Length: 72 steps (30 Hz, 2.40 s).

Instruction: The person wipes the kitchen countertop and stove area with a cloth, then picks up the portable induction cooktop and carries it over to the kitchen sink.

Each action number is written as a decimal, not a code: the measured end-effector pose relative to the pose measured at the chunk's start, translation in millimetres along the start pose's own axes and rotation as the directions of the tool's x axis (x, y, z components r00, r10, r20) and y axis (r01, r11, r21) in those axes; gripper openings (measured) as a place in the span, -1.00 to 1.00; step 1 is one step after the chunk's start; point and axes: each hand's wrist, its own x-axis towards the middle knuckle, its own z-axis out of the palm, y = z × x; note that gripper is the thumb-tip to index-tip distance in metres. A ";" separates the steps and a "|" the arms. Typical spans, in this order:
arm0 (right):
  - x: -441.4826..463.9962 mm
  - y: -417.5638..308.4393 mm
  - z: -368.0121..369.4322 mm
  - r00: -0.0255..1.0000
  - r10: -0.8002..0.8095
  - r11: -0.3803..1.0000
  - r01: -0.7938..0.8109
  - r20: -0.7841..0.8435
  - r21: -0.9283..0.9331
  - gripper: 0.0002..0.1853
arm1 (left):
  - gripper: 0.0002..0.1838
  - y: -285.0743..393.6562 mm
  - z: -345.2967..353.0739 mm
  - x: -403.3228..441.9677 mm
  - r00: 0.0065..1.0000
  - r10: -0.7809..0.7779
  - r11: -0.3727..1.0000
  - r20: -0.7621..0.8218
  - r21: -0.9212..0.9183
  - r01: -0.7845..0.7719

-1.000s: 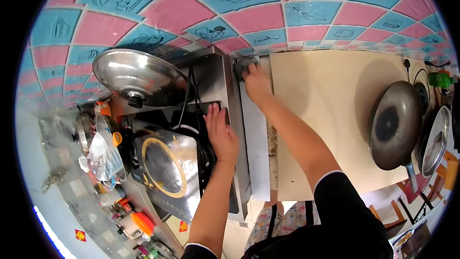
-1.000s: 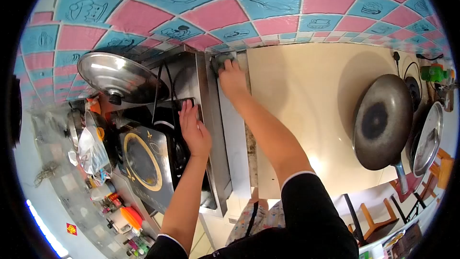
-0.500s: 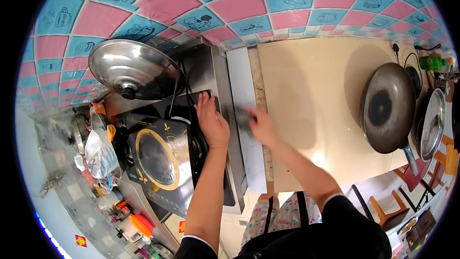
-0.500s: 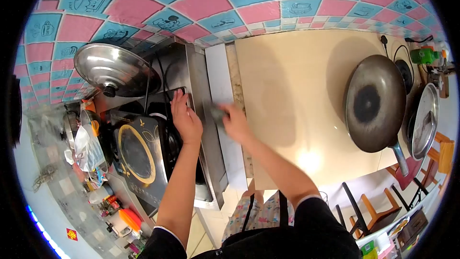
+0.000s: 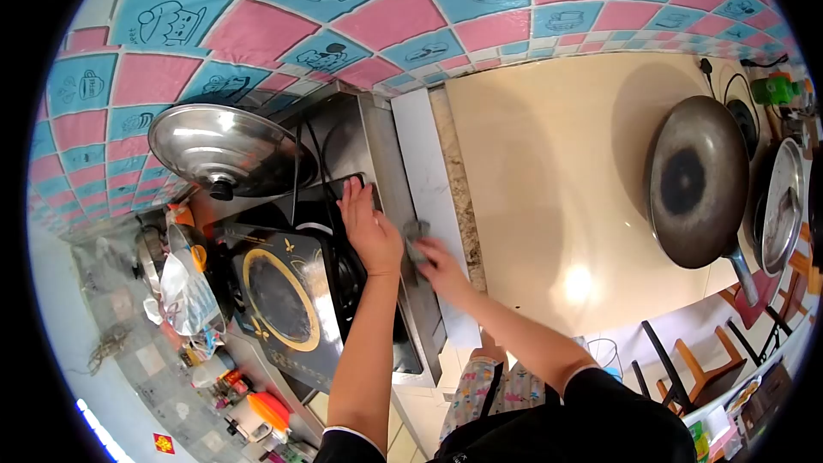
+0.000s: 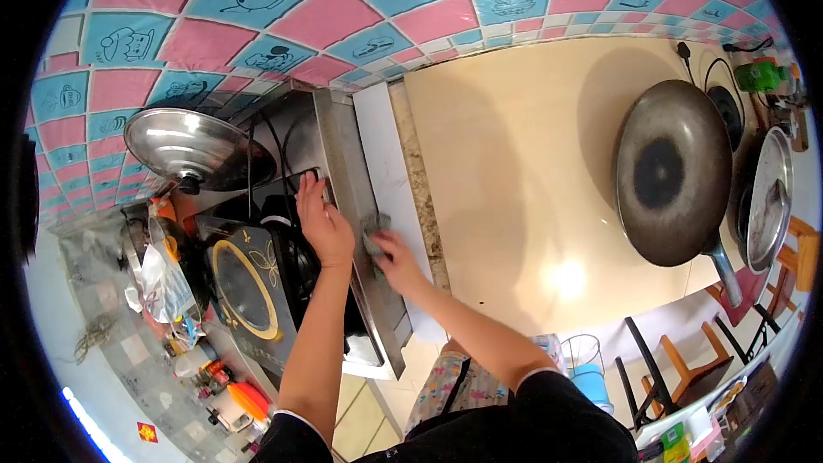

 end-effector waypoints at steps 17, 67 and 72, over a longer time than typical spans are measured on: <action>57.4 -36.6 -36.6 0.989 0.144 0.824 -0.139 0.034 0.549 -0.55 | -0.56 -5.0 -1.3 -1.4 1.000 -0.011 0.999 0.018 -0.031 0.012; -176.4 20.8 23.2 0.951 0.186 0.970 -0.218 0.248 0.111 -0.71 | -0.72 39.5 -143.8 -285.5 0.924 -0.377 0.824 -0.065 -0.479 0.302; -137.6 5.7 20.3 0.981 0.035 0.998 -0.026 0.191 -0.052 -0.70 | -0.72 37.5 -142.5 -294.0 0.908 -0.414 0.812 -0.060 -0.475 0.339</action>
